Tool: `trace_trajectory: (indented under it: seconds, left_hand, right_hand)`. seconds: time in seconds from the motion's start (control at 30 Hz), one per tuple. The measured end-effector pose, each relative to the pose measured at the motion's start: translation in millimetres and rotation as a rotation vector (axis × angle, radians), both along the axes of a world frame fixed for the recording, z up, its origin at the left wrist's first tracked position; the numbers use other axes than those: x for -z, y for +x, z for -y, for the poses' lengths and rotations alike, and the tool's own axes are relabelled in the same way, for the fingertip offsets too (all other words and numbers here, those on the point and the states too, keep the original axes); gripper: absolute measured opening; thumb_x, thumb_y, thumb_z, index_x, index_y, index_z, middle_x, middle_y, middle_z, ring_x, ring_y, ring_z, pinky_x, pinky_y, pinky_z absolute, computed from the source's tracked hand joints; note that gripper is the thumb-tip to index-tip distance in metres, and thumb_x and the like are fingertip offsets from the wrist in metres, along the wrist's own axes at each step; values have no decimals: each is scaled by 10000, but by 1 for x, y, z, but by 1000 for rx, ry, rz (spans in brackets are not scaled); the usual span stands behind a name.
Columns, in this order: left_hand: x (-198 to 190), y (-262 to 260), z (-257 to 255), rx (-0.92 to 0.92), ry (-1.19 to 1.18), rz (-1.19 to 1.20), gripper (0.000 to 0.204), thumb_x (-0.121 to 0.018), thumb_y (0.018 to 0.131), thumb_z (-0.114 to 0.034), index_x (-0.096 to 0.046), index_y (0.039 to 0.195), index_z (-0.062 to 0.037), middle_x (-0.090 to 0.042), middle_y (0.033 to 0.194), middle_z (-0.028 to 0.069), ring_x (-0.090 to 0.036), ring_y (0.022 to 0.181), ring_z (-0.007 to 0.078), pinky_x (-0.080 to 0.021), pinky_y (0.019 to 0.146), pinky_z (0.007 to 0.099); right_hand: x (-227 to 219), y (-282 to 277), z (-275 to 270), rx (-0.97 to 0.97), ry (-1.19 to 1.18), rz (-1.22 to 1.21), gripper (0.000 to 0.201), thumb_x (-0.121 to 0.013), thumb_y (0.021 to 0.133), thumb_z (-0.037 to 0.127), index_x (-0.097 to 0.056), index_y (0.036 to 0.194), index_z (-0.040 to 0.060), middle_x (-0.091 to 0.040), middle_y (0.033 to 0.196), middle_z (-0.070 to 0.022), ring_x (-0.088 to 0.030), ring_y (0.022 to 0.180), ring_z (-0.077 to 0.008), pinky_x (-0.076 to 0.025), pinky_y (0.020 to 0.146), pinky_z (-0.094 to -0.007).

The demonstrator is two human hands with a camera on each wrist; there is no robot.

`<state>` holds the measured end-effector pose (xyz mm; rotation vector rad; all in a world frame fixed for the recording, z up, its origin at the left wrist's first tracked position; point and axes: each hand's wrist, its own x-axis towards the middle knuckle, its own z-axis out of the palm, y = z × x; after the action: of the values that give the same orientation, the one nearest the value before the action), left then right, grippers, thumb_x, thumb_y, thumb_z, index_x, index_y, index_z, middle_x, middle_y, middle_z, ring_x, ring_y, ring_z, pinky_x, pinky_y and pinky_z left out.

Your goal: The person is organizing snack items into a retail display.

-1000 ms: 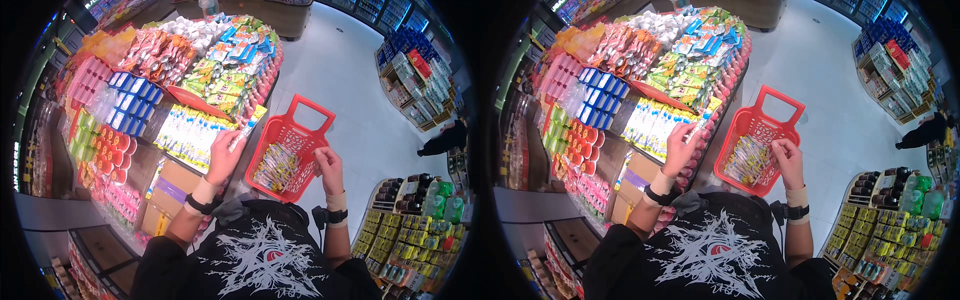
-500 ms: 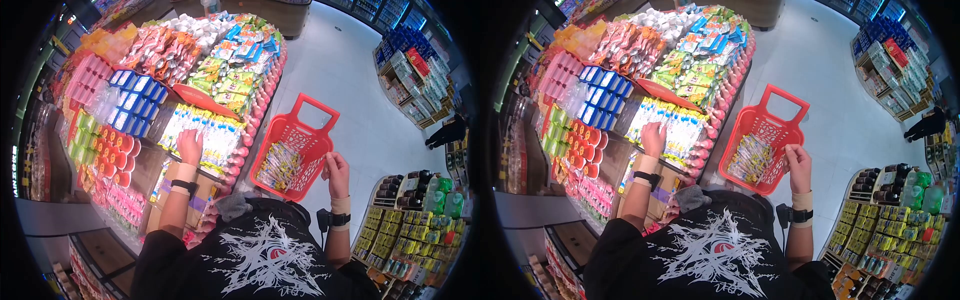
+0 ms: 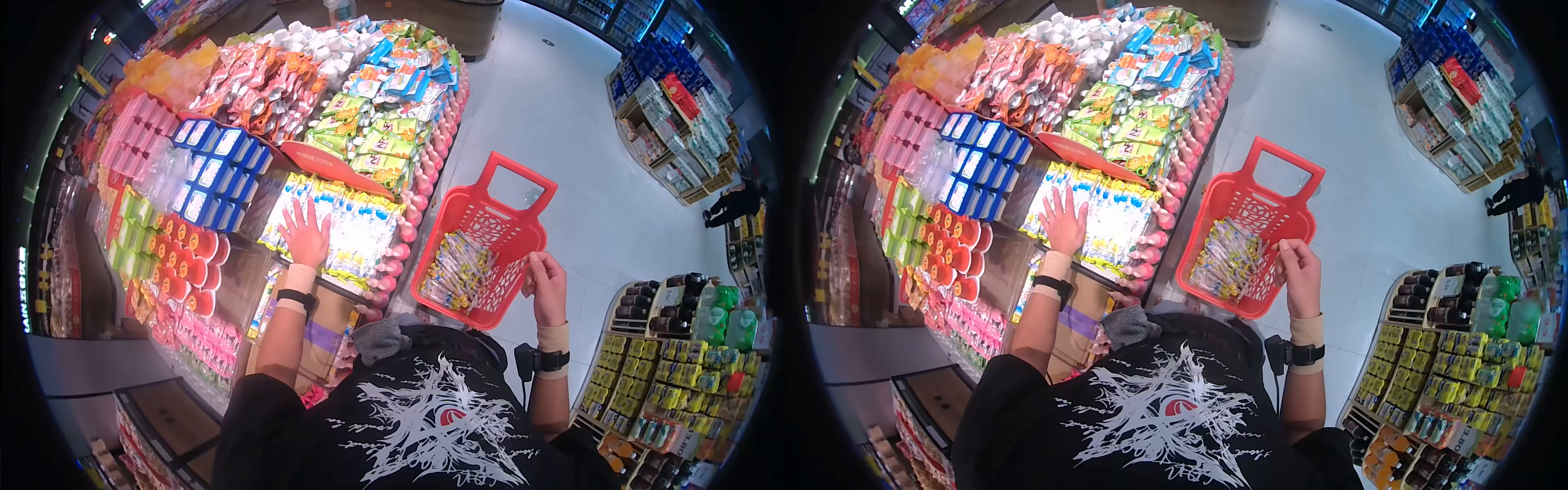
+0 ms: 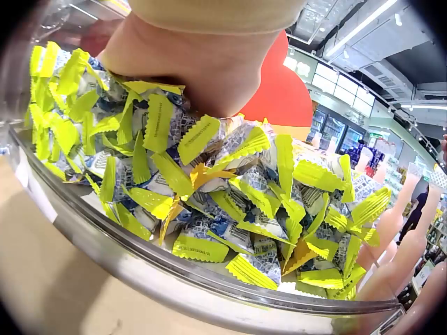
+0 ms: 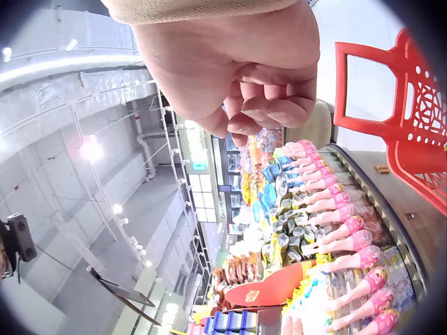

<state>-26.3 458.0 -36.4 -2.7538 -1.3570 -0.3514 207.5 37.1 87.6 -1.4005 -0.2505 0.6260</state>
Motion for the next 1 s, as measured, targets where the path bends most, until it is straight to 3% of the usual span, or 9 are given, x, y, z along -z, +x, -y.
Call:
trace_trajectory:
  seconds: [0.17, 0.2, 0.3, 0.33, 0.53, 0.73, 0.83, 1.0]
  left_hand:
    - [-7, -6, -3, 37, -48, 28, 714, -455, 961, -567, -324, 1531, -158, -265, 1582, 201, -184, 1453, 472, -144, 1136, 653]
    - [-8, -9, -4, 10, -57, 56, 768, -462, 954, -579, -323, 1520, -79, -269, 1574, 227, -200, 1459, 441, -150, 1154, 614]
    - [-3, -22, -4, -147, -87, 76, 838, -466, 945, -596, -317, 1494, 19, -271, 1562, 258, -218, 1460, 417, -153, 1169, 574]
    - [-4, -25, -4, -106, -119, 87, 896, -469, 936, -616, -305, 1474, 81, -262, 1558, 278, -220, 1462, 413, -143, 1177, 556]
    - [-7, -10, -17, -62, -181, 98, 918, -462, 934, -626, -278, 1485, 85, -233, 1573, 269, -178, 1478, 403, -117, 1183, 553]
    - [-11, -13, -18, -125, -146, 61, 934, -434, 935, -649, -263, 1494, 80, -205, 1585, 262, -146, 1486, 403, -99, 1183, 564]
    - [-16, -25, -17, -250, -103, 70, 935, -423, 937, -657, -265, 1494, 77, -206, 1585, 261, -138, 1488, 402, -99, 1182, 566]
    - [-5, -24, -17, -231, -192, 50, 976, -422, 922, -686, -235, 1504, 74, -179, 1592, 263, -121, 1495, 387, -87, 1178, 584]
  right_hand:
    - [3, -1, -10, -32, -22, 23, 202, -541, 1020, 212, -608, 943, 39, -450, 609, 49, -400, 483, -37, -334, 446, -215]
    - [3, 1, -13, -38, -30, 45, 217, -532, 1025, 224, -608, 944, 38, -426, 599, 55, -387, 475, -36, -330, 441, -217]
    - [0, 4, -17, -22, -31, 56, 219, -530, 1025, 226, -607, 944, 38, -428, 606, 56, -393, 481, -34, -333, 444, -215]
    - [-2, 4, -17, -15, -31, 57, 220, -529, 1026, 227, -608, 944, 38, -427, 605, 56, -395, 482, -34, -333, 445, -214]
    - [1, 6, -18, -17, -38, 50, 222, -528, 1026, 227, -612, 945, 37, -432, 610, 55, -405, 489, -33, -333, 445, -210]
    - [1, 10, -19, -23, -34, 61, 221, -531, 1024, 223, -612, 942, 35, -438, 618, 50, -403, 480, -37, -334, 443, -211]
    - [-2, 11, -12, 9, -31, 50, 219, -533, 1023, 224, -612, 941, 37, -438, 616, 48, -402, 476, -40, -338, 444, -212]
    - [3, 18, 3, 37, -51, 33, 223, -540, 1019, 234, -618, 949, 37, -434, 614, 46, -402, 480, -43, -346, 446, -216]
